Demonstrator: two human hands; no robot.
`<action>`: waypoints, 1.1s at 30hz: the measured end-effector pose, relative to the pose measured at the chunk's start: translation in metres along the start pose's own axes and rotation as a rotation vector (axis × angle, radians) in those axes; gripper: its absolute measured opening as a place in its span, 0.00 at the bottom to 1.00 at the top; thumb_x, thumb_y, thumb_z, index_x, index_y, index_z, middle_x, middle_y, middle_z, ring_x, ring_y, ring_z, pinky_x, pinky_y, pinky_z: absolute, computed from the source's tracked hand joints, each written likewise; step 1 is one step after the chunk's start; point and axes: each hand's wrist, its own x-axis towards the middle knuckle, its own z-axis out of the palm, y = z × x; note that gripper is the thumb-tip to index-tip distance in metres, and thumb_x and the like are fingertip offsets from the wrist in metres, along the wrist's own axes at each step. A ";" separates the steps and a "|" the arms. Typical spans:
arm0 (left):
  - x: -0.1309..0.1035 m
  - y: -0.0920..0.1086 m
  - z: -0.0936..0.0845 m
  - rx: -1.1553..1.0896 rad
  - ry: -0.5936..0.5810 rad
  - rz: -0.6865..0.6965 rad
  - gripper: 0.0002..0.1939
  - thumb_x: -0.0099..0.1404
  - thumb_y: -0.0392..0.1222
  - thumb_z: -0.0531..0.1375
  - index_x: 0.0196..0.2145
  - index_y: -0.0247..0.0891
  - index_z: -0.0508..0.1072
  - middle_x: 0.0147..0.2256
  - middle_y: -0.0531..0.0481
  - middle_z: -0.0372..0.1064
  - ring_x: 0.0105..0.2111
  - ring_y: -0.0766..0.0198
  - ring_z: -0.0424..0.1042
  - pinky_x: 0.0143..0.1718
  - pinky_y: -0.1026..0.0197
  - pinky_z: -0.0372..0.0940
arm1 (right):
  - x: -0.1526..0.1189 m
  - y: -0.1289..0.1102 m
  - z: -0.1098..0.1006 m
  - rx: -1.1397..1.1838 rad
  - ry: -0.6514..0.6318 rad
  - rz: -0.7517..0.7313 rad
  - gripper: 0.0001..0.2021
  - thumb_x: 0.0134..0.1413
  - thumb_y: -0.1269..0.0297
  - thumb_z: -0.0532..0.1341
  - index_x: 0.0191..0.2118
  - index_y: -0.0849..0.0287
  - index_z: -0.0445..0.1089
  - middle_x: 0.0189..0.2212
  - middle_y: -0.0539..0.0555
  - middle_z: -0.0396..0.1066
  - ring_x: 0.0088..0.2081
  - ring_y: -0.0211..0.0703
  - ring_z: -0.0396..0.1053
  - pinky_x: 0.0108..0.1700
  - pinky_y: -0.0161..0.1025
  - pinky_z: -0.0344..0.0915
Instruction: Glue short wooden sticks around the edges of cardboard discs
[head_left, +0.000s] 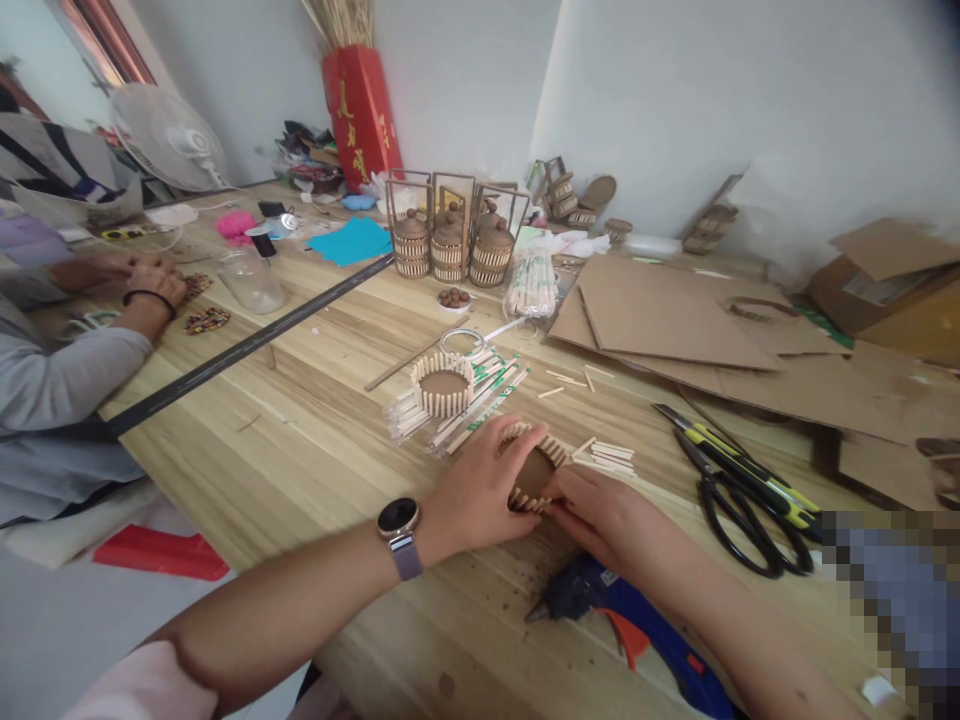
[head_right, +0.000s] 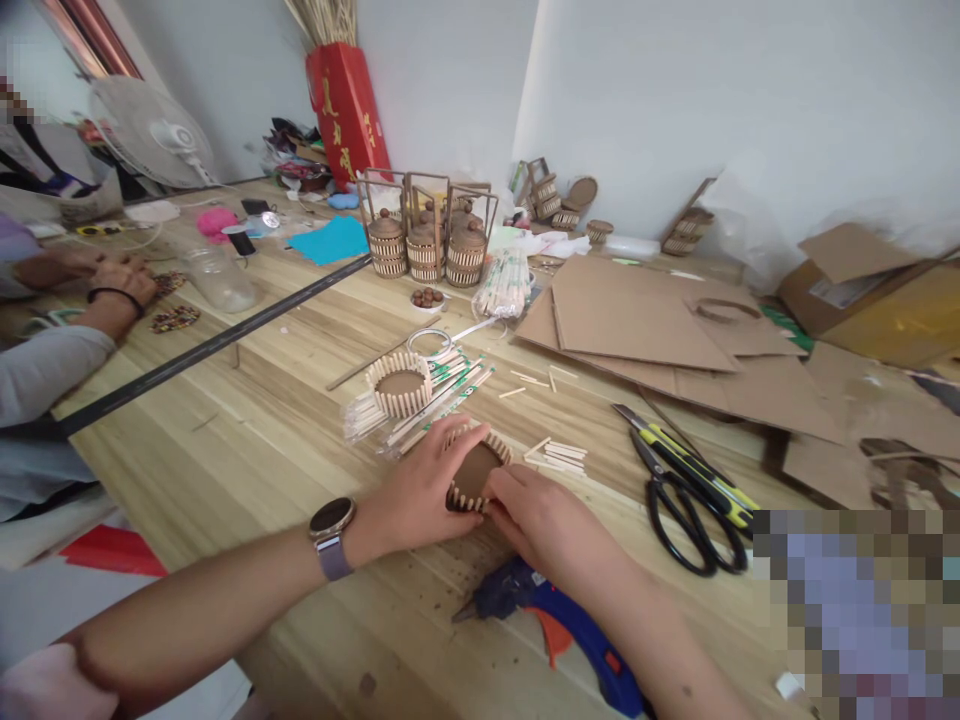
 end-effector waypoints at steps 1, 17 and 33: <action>0.000 0.000 0.000 0.002 -0.001 -0.002 0.47 0.51 0.38 0.68 0.63 0.40 0.49 0.59 0.36 0.49 0.62 0.46 0.52 0.61 0.43 0.55 | 0.000 0.000 0.000 -0.001 -0.001 0.000 0.07 0.61 0.71 0.52 0.33 0.55 0.63 0.30 0.52 0.68 0.31 0.43 0.67 0.32 0.37 0.61; 0.000 0.003 0.003 -0.003 0.011 -0.042 0.46 0.53 0.40 0.69 0.63 0.43 0.48 0.60 0.36 0.49 0.62 0.44 0.51 0.59 0.39 0.56 | 0.001 -0.002 0.000 -0.015 -0.001 -0.001 0.07 0.60 0.73 0.52 0.32 0.56 0.62 0.29 0.52 0.68 0.31 0.43 0.67 0.32 0.36 0.61; -0.002 0.002 0.002 -0.044 -0.002 -0.097 0.50 0.51 0.37 0.71 0.63 0.47 0.46 0.61 0.38 0.46 0.64 0.45 0.49 0.62 0.39 0.53 | -0.035 -0.023 -0.046 -0.095 -0.217 0.307 0.13 0.56 0.59 0.57 0.22 0.54 0.67 0.20 0.49 0.72 0.20 0.39 0.68 0.21 0.34 0.59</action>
